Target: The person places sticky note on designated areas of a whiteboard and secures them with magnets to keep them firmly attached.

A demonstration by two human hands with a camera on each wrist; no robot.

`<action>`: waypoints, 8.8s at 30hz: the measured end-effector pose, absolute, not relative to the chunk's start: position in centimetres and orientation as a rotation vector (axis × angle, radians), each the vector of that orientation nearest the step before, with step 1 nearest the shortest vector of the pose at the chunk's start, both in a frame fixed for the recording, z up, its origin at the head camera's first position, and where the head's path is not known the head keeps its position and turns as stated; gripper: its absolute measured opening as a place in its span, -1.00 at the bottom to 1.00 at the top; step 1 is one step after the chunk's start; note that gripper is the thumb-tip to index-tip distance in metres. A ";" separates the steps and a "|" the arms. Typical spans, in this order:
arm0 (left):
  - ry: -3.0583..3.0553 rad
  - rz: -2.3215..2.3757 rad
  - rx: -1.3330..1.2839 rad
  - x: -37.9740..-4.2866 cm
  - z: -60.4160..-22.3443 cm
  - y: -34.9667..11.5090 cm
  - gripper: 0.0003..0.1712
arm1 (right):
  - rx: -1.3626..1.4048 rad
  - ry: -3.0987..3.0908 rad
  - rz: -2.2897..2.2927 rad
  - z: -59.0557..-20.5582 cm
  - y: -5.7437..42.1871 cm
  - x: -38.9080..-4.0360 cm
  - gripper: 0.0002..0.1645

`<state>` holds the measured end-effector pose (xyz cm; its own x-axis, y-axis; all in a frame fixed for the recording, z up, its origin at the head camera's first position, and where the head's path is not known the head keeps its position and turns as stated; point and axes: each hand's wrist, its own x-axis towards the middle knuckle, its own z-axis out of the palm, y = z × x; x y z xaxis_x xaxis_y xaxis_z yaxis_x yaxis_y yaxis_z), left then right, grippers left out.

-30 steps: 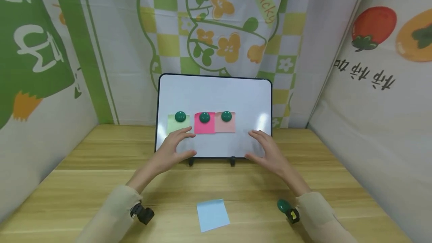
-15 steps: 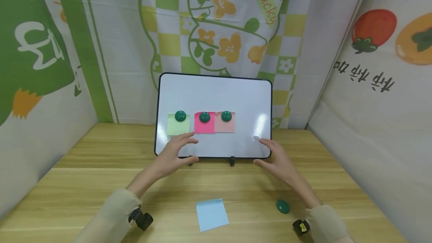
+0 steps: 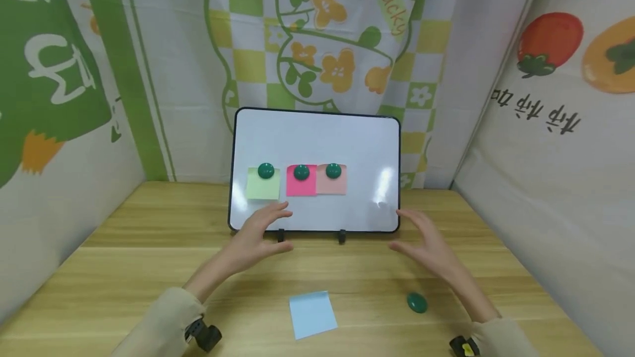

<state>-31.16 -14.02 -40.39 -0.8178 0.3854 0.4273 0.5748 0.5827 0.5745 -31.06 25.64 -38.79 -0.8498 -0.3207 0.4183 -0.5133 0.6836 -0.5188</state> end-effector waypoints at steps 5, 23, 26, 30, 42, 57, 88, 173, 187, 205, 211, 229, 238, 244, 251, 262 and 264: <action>-2.591 -1.072 -0.786 -30.5 -40.8 -14.2 -0.19 | 0.691 -2.602 0.919 -39.3 26.3 -30.3 -0.17; -2.841 -0.913 -0.975 -29.2 -41.4 -13.0 -0.15 | 0.783 -2.719 0.936 -40.5 27.9 -27.8 -0.18; -2.885 -0.895 -1.011 -29.0 -41.6 -12.9 -0.13 | 0.836 -2.775 0.937 -40.8 28.4 -27.6 -0.14; -2.921 -0.863 -1.055 -28.7 -42.0 -13.0 -0.12 | 0.914 -2.854 0.987 -41.4 29.3 -27.3 -0.07; -2.938 -0.809 -1.192 -28.5 -42.1 -12.9 -0.11 | 1.028 -3.007 1.106 -41.9 31.1 -26.8 -0.04; -3.059 -0.579 -1.187 -27.8 -41.7 -12.8 -0.41 | 1.114 -3.074 1.160 -42.4 31.6 -27.2 -0.23; -2.950 -0.571 -1.193 -28.1 -41.4 -11.5 -0.99 | 1.172 -2.967 1.108 -43.0 32.3 -27.8 -0.49; -2.466 -0.599 -0.871 -37.0 -34.3 -3.0 -0.84 | 1.046 -2.171 0.513 -36.3 23.4 -31.4 -0.44; -2.498 -0.458 -0.811 -39.5 -32.4 -2.2 -0.83 | 0.935 -2.171 0.527 -35.5 21.0 -34.7 -0.43; -2.535 -0.282 -0.756 -42.5 -32.0 -0.4 -0.80 | 0.810 -2.275 0.476 -34.6 21.1 -38.2 -0.46; -2.519 -0.262 -0.744 -43.2 -32.2 -0.3 -0.80 | 0.797 -2.343 0.455 -34.2 20.5 -38.9 -0.48; -2.530 -0.138 -0.683 -44.8 -32.0 1.2 -0.81 | 0.737 -2.359 0.460 -33.8 19.8 -41.5 -0.50; -2.459 -0.081 -0.685 -45.3 -32.2 1.4 -0.80 | 0.666 -2.415 0.448 -33.3 19.3 -42.4 -0.50; -2.441 0.059 -0.696 -45.8 -32.7 1.7 -0.76 | 0.603 -2.447 0.433 -33.7 19.2 -43.1 -0.52; -2.410 0.135 -0.660 -46.3 -33.1 1.7 -0.75 | 0.601 -2.425 0.408 -34.2 19.2 -43.9 -0.53; -2.379 0.186 -0.613 -46.5 -32.8 1.7 -0.71 | 0.589 -2.421 0.390 -33.8 18.7 -44.6 -0.53; -2.367 0.207 -0.603 -46.5 -32.8 1.7 -0.71 | 0.593 -2.418 0.388 -33.9 18.6 -44.7 -0.53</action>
